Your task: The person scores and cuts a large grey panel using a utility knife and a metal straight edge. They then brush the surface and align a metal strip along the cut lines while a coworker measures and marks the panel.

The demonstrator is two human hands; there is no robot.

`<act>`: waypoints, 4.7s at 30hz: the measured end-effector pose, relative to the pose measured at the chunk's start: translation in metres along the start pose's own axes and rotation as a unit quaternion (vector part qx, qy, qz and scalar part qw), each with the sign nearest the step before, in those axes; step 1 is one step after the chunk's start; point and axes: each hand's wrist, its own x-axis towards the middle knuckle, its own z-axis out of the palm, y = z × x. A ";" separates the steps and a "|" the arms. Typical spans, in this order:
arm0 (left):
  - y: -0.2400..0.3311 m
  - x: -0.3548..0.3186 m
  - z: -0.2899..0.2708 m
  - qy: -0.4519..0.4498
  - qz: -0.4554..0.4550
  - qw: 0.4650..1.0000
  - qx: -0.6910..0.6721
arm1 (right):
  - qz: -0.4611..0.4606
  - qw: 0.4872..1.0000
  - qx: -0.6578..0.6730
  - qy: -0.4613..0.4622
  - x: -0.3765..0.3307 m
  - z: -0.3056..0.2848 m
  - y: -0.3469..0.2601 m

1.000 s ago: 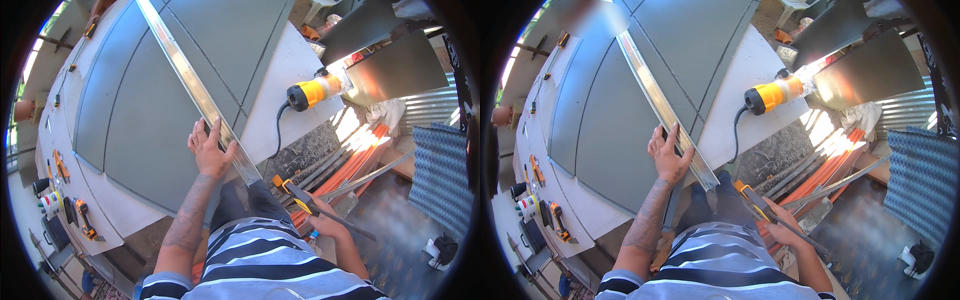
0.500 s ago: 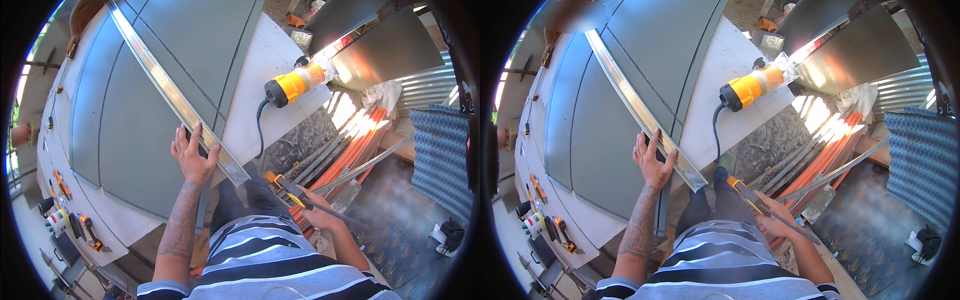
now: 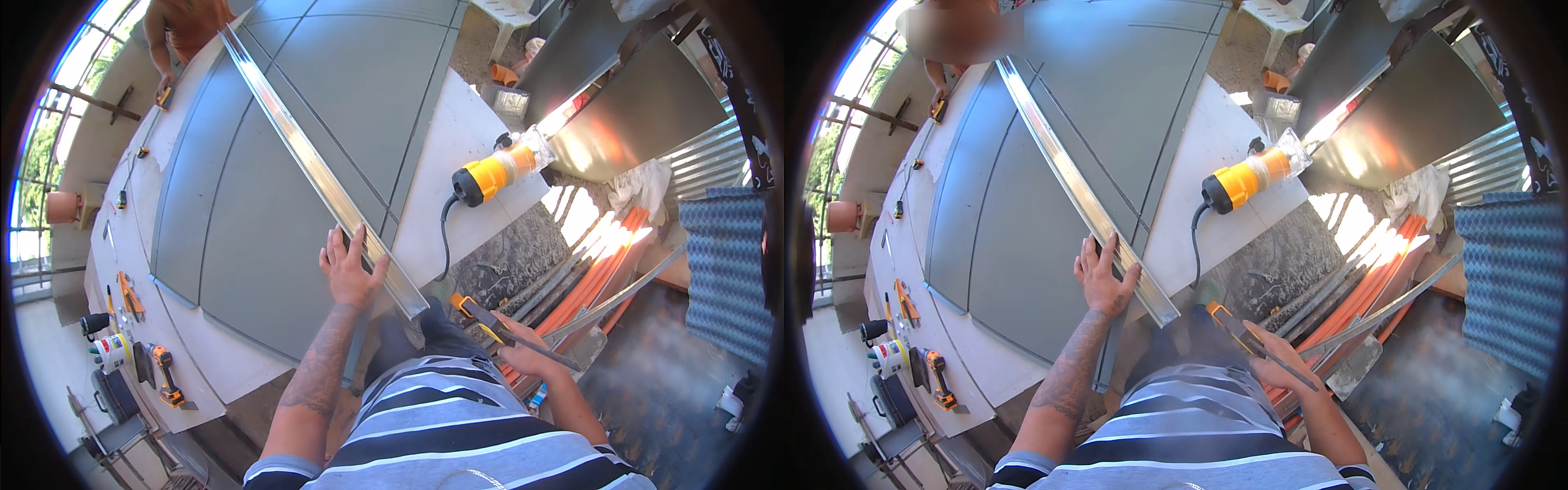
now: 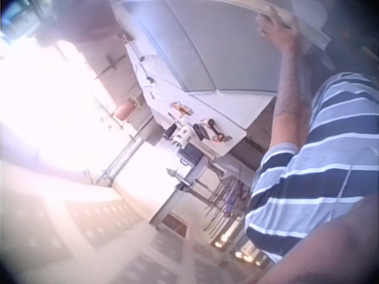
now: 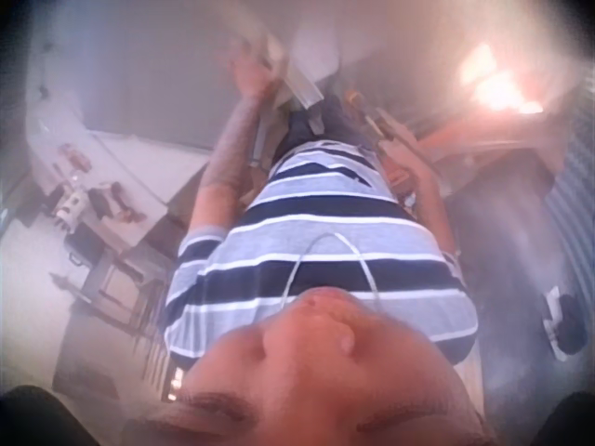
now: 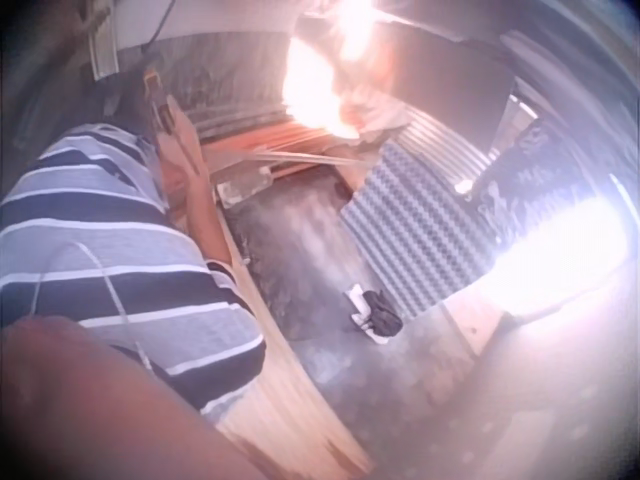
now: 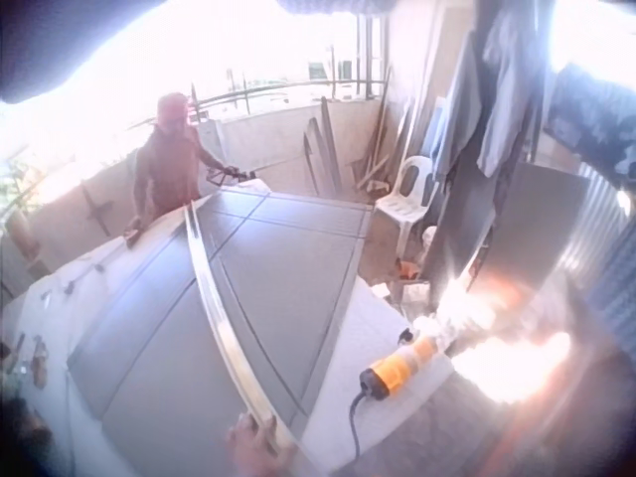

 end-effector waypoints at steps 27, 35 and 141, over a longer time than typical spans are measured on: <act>-0.118 -0.040 -0.033 0.216 -0.029 0.940 -0.264 | -0.005 0.992 -0.124 -0.029 -0.001 0.018 0.001; -0.198 -0.068 -0.054 0.145 -0.101 0.968 -0.181 | 0.107 0.982 -0.106 -0.118 -0.007 0.016 -0.054; 0.017 -0.237 -0.044 0.051 -0.026 0.919 -0.391 | 0.169 0.972 -0.162 -0.022 0.070 0.034 0.237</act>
